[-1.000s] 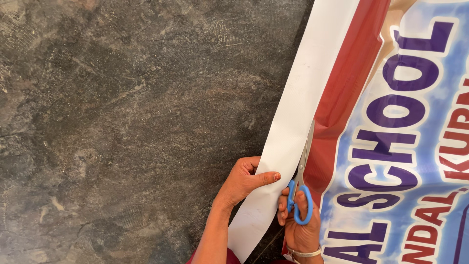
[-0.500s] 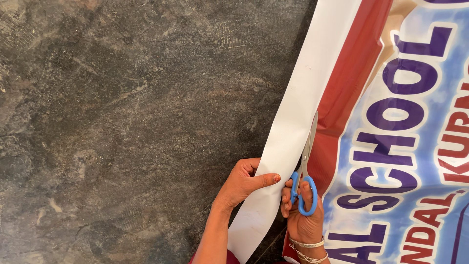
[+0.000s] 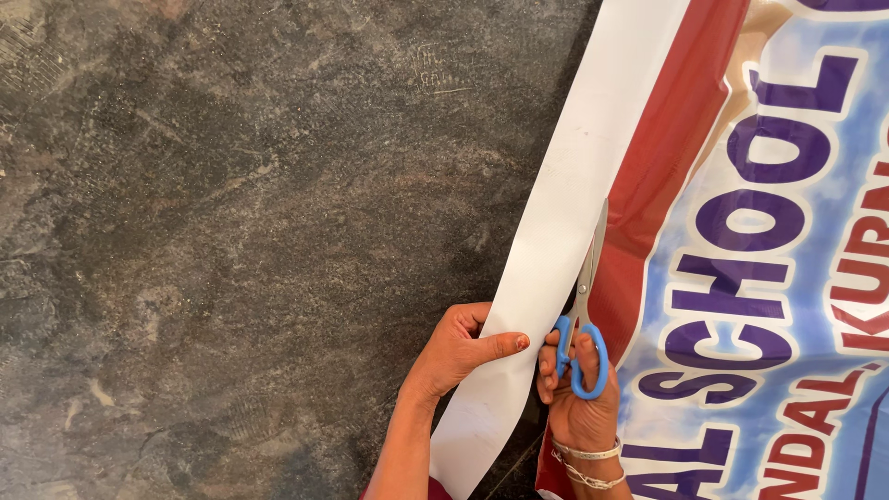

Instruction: The person sits on a tiled floor and uses blue-handled scissors to trim the white border of a large red and white printed banner. They repeatedly reposition the banner to cut along different edges, removing strips of white material.

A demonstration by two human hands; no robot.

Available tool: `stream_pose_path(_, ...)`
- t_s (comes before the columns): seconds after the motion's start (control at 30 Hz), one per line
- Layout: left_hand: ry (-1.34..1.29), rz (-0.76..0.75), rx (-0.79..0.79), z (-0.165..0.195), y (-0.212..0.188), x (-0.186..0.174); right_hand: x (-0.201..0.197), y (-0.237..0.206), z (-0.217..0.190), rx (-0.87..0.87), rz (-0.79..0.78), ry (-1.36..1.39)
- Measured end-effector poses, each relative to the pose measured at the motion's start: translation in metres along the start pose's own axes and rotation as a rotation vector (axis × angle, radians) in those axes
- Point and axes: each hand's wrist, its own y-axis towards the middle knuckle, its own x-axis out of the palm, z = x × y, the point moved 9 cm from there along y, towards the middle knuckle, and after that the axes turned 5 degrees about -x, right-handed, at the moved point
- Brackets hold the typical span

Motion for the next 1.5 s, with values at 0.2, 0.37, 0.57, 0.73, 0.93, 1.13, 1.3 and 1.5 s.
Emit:
stream_pose_path(0.2, -0.003, 0.01, 0.004, 0.001, -0.001, -0.003, 0.006, -0.003, 0.0, -0.002, 0.045, -0.03)
stream_pose_path(0.37, -0.014, -0.003, 0.02, -0.002, 0.0, -0.003, 0.012, 0.006, -0.005, -0.054, 0.02, -0.003)
stream_pose_path(0.57, 0.001, 0.005, 0.016, -0.006, 0.002, -0.004, 0.013, 0.015, -0.013, -0.057, 0.019, -0.012)
stream_pose_path(0.73, 0.008, 0.024, 0.009, -0.005, 0.001, -0.004, 0.017, 0.015, -0.015, -0.068, 0.037, -0.024)
stream_pose_path(0.93, 0.007, 0.009, -0.011, -0.003, -0.002, -0.004, 0.027, 0.029, -0.024, -0.091, -0.013, 0.027)
stream_pose_path(1.13, -0.004, -0.003, 0.002, 0.0, -0.002, -0.002, 0.027, 0.029, -0.027, -0.1, 0.005, -0.018)
stream_pose_path(1.3, 0.002, -0.01, 0.001, -0.001, -0.003, -0.002, 0.034, 0.039, -0.03, -0.092, -0.026, 0.025)
stream_pose_path(1.5, 0.007, 0.008, -0.008, -0.002, -0.003, -0.004, 0.036, 0.046, -0.037, -0.103, -0.023, 0.01)
